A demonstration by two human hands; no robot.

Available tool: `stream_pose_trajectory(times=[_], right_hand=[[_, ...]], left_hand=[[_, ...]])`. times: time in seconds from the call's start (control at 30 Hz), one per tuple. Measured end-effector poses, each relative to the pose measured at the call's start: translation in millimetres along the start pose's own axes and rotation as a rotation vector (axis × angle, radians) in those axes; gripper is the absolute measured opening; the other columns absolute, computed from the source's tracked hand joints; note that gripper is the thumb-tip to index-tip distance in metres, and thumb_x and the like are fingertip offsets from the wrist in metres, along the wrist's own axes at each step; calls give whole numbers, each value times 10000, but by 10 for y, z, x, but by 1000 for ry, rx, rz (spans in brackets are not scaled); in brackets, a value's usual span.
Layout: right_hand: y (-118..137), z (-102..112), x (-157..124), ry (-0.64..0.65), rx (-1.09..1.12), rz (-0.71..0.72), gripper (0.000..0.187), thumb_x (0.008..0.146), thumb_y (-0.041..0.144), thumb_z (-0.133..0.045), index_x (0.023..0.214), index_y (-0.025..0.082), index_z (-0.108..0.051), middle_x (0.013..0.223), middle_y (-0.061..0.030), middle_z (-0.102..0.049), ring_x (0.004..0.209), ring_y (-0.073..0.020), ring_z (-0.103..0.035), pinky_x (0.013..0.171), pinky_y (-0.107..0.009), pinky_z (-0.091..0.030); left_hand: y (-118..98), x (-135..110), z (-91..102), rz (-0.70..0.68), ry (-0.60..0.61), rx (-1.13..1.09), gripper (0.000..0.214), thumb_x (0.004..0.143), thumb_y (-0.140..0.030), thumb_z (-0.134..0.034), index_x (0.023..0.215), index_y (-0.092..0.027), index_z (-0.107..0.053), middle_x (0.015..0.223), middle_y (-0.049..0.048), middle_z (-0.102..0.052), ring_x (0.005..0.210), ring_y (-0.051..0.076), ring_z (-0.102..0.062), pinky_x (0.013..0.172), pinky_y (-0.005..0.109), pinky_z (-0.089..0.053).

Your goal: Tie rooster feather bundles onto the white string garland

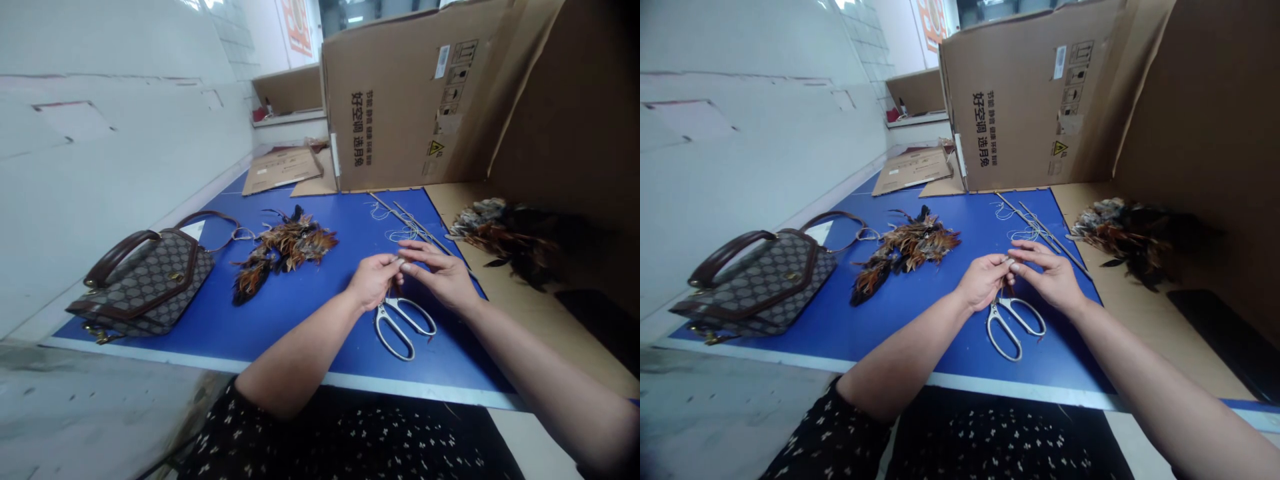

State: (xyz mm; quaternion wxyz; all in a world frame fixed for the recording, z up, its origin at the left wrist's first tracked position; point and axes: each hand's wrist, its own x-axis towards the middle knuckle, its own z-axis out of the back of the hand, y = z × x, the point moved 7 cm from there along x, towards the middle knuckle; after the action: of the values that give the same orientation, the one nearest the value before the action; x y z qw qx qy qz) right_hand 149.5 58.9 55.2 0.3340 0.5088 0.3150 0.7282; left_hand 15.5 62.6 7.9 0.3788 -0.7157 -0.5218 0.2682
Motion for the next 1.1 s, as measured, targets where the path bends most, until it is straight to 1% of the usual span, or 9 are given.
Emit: stream_pose_trajectory(times=[0.17,0.37,0.47,0.57,0.67,0.77,0.93,1.0,1.1], right_hand=[[-91,54,-5,4,51,-76,422,864,420,-822,1272,318,-777,1336,-73,-728,1218,-284,-688,1124,-492,-524],[-34,48,14,194,45,-111,272,842,478,-831,1057,314,-855,1169,-74,-787,1148,-282,-714,1081,-473,-551],[-1,55,23,247,102,-131,255,816,494,-850,983,301,-865,1106,-78,-794,1052,-263,-741,1034,-465,-577],[9,95,34,211,123,-139,224,794,488,-868,881,282,-861,1074,-75,-796,997,-245,-750,1030,-458,-576],[-20,112,31,184,117,-156,251,807,508,-852,849,261,-848,1084,-82,-797,1013,-247,-746,1041,-454,-567],[-84,100,16,179,123,-186,286,823,522,-834,863,239,-836,1120,-94,-794,1044,-253,-742,1032,-443,-569],[-164,73,-3,106,142,-219,300,826,525,-830,839,225,-823,1091,-91,-800,1004,-251,-748,990,-433,-589],[-170,80,-9,58,134,-238,301,821,520,-837,917,235,-839,1059,-86,-811,973,-254,-760,979,-440,-596],[-159,107,-21,11,160,-261,399,840,503,-828,1161,266,-814,1094,-82,-817,968,-259,-774,980,-458,-605]], left_hand=[[12,-27,-16,48,33,83,436,739,-424,-890,971,-84,-745,684,0,-594,626,81,-521,643,245,-395],[66,-68,-25,200,174,128,483,676,-443,-937,896,-78,-711,692,10,-592,645,98,-558,660,268,-442],[89,-91,-39,265,244,90,479,686,-384,-945,979,-72,-730,750,17,-600,664,89,-571,700,284,-468],[76,-114,-69,274,280,60,465,711,-350,-934,1036,-74,-748,775,20,-598,700,90,-586,748,294,-482],[69,-118,-72,256,265,73,465,712,-368,-930,1032,-80,-755,807,29,-617,712,88,-593,755,288,-486],[79,-94,-33,220,217,144,446,714,-404,-918,972,-83,-748,830,42,-643,684,84,-593,704,270,-484],[76,-56,35,184,147,299,352,764,-386,-867,857,-84,-713,711,30,-633,603,87,-579,595,236,-459],[45,-52,41,167,122,296,325,779,-363,-851,873,-83,-714,714,29,-635,588,80,-567,576,227,-455],[8,-55,26,158,110,233,330,792,-344,-836,952,-76,-730,746,24,-631,592,73,-558,584,233,-472]])
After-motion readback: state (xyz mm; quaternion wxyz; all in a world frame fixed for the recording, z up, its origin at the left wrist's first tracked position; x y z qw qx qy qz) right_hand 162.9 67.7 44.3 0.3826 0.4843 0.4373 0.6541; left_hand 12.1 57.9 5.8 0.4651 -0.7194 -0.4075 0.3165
